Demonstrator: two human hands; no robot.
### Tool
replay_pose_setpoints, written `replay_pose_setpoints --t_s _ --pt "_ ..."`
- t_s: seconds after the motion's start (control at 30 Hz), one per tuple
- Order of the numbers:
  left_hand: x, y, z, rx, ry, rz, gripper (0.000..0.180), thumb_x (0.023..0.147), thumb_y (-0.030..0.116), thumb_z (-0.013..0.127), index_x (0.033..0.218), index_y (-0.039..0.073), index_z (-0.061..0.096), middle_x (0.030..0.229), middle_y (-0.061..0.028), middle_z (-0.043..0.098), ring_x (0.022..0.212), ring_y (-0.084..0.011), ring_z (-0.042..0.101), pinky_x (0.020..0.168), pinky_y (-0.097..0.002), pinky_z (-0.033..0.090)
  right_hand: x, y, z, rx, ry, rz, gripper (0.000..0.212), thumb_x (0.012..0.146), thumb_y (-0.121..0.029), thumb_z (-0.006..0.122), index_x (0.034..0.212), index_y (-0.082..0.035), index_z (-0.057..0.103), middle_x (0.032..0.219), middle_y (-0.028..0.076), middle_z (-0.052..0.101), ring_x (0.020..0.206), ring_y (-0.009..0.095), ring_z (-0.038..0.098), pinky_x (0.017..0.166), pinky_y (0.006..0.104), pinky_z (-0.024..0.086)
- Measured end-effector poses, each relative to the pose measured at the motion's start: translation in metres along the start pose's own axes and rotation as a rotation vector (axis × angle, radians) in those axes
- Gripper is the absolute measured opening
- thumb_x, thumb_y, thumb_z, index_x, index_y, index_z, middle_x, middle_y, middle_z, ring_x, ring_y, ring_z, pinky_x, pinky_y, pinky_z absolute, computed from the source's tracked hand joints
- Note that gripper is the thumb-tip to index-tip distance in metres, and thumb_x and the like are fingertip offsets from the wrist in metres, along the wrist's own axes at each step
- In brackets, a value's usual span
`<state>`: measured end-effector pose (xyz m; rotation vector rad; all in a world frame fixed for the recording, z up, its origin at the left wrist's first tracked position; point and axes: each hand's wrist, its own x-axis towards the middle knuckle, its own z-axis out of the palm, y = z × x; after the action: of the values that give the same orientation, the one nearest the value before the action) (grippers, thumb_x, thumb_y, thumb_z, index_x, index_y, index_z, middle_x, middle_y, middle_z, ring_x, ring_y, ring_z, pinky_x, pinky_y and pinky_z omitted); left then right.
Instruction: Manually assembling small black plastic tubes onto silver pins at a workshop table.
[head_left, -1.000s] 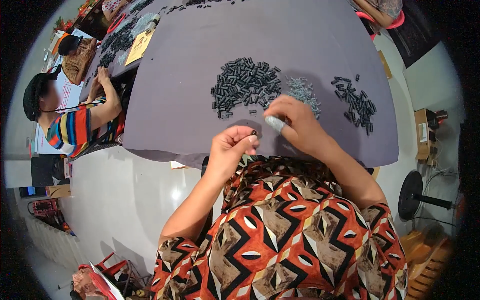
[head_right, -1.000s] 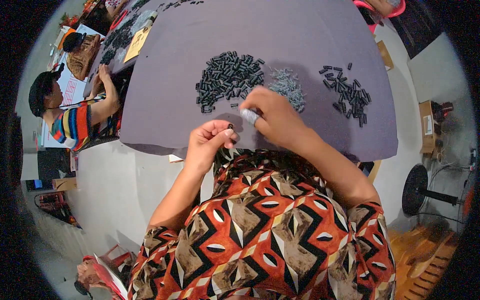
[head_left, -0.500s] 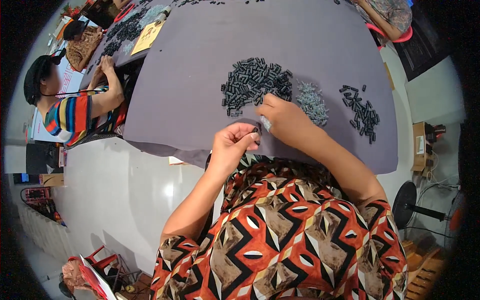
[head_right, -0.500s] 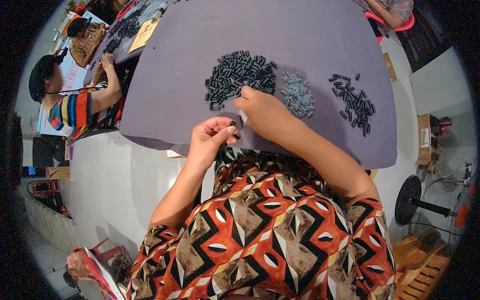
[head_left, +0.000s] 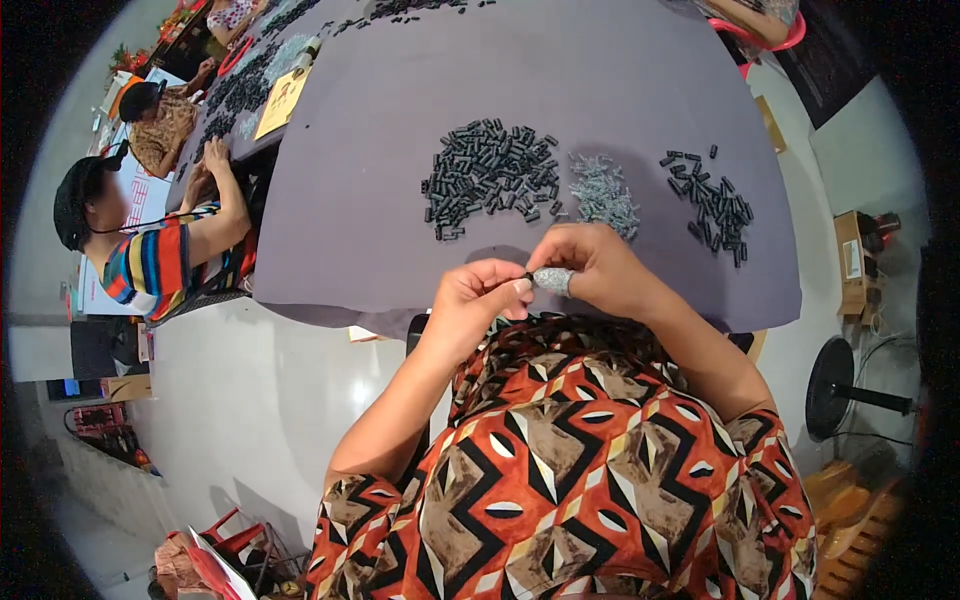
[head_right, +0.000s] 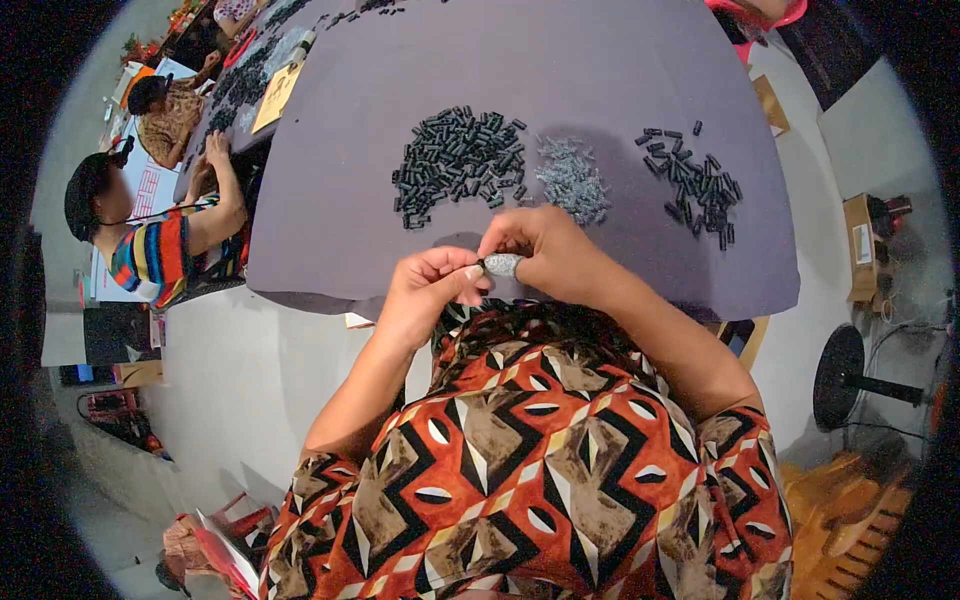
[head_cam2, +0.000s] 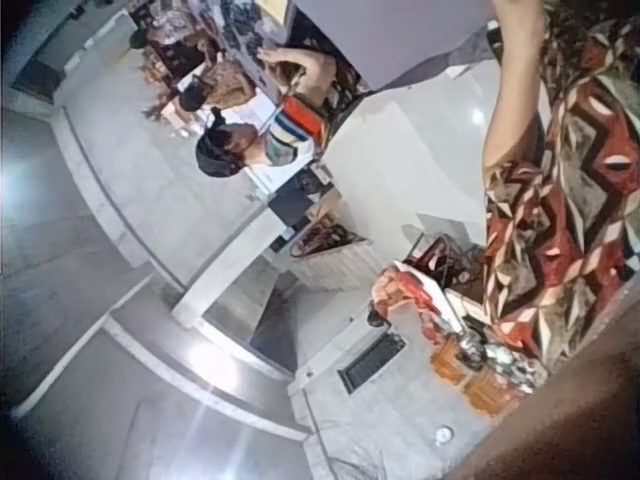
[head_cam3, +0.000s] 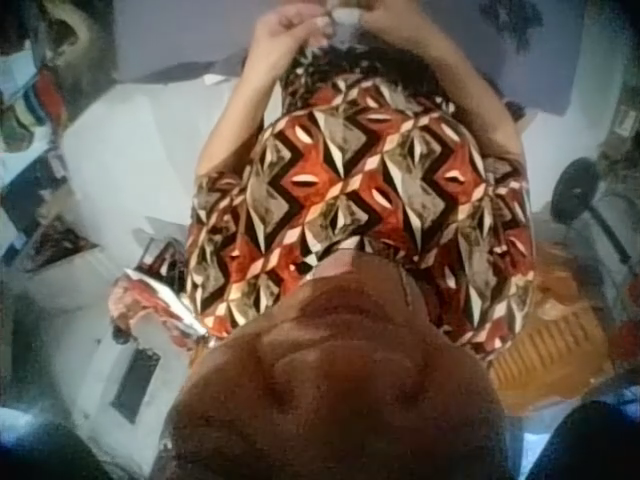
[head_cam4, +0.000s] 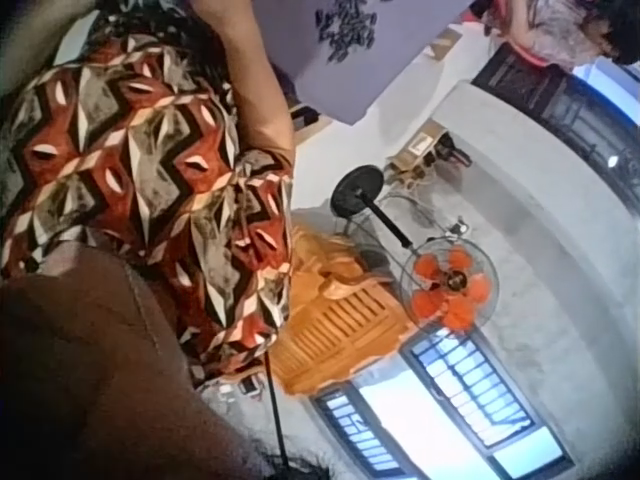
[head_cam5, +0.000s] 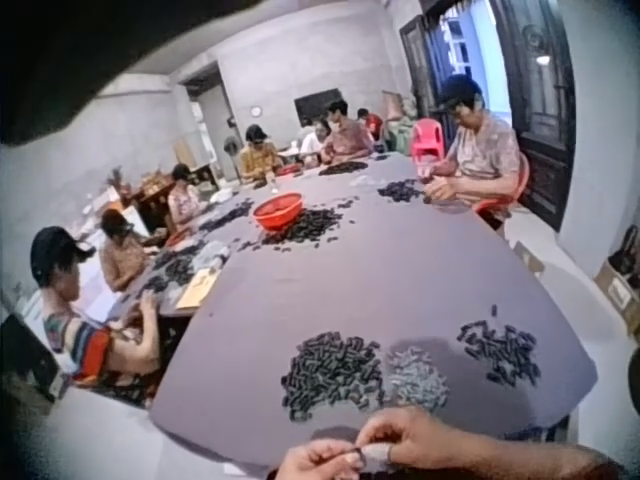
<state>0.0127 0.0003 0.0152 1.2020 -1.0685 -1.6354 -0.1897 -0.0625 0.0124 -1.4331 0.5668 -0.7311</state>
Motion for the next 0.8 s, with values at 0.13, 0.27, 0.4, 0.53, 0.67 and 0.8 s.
replay_pose_setpoints --t_s 0.13,0.27,0.4,0.53,0.67,0.8 --pt "0.000 -0.002 -0.002 -0.128 -0.064 -0.142 0.017 0.093 0.009 0.064 0.105 -0.003 0.065 0.086 -0.0092 0.070 0.065 -0.0115 0.064 0.063 -0.0235 0.055 -0.005 -0.008 -0.008 -0.351 -0.051 -0.178 0.022 0.075 0.008 0.060 0.094 -0.002 0.064 0.078 0.005 0.060 0.074 0.015 0.061 0.064 0.0294 0.047" --pt "0.002 0.000 -0.004 -0.435 -0.181 -0.325 0.017 0.092 0.007 0.063 0.106 -0.003 0.065 0.086 -0.0108 0.069 0.064 -0.0127 0.064 0.062 -0.0256 0.057 -0.008 -0.021 -0.013 -0.471 -0.164 -0.247 0.021 0.076 0.005 0.066 0.096 -0.002 0.066 0.090 0.007 0.064 0.082 0.020 0.064 0.069 0.0311 0.049" --pt "0.004 -0.008 -0.003 -0.528 -0.225 -0.326 0.017 0.092 0.006 0.063 0.107 -0.002 0.064 0.086 -0.0117 0.069 0.062 -0.0132 0.063 0.063 -0.0277 0.058 -0.011 -0.027 -0.011 -0.586 -0.159 -0.271 0.028 0.075 0.004 0.065 0.102 -0.004 0.066 0.092 0.008 0.065 0.082 0.024 0.064 0.071 0.0329 0.050" --pt "0.003 -0.007 0.005 -0.375 -0.086 -0.207 0.016 0.092 0.008 0.064 0.106 0.001 0.064 0.084 -0.0093 0.069 0.063 -0.0126 0.063 0.061 -0.0248 0.055 -0.017 -0.031 -0.009 -0.164 -0.035 -0.024 0.039 0.083 0.003 0.061 0.121 -0.006 0.060 0.092 0.007 0.064 0.084 0.019 0.064 0.076 0.0316 0.051" --pt "0.000 -0.004 0.013 -0.171 0.017 -0.062 0.014 0.092 0.008 0.065 0.104 0.001 0.066 0.084 -0.0074 0.070 0.066 -0.0111 0.063 0.063 -0.0228 0.052 -0.019 -0.027 -0.015 -0.559 0.003 -0.201 0.036 0.087 0.002 0.056 0.123 -0.003 0.056 0.091 0.009 0.062 0.087 0.021 0.064 0.077 0.0322 0.051" --pt "-0.003 0.001 0.020 -0.060 0.051 -0.007 0.012 0.092 0.007 0.064 0.102 0.001 0.066 0.086 -0.0071 0.070 0.068 -0.0102 0.062 0.065 -0.0229 0.052 -0.016 -0.027 -0.012 -0.781 0.038 -0.262 0.022 0.090 -0.007 0.057 0.111 -0.002 0.058 0.089 0.013 0.060 0.083 0.030 0.062 0.073 0.0362 0.050"
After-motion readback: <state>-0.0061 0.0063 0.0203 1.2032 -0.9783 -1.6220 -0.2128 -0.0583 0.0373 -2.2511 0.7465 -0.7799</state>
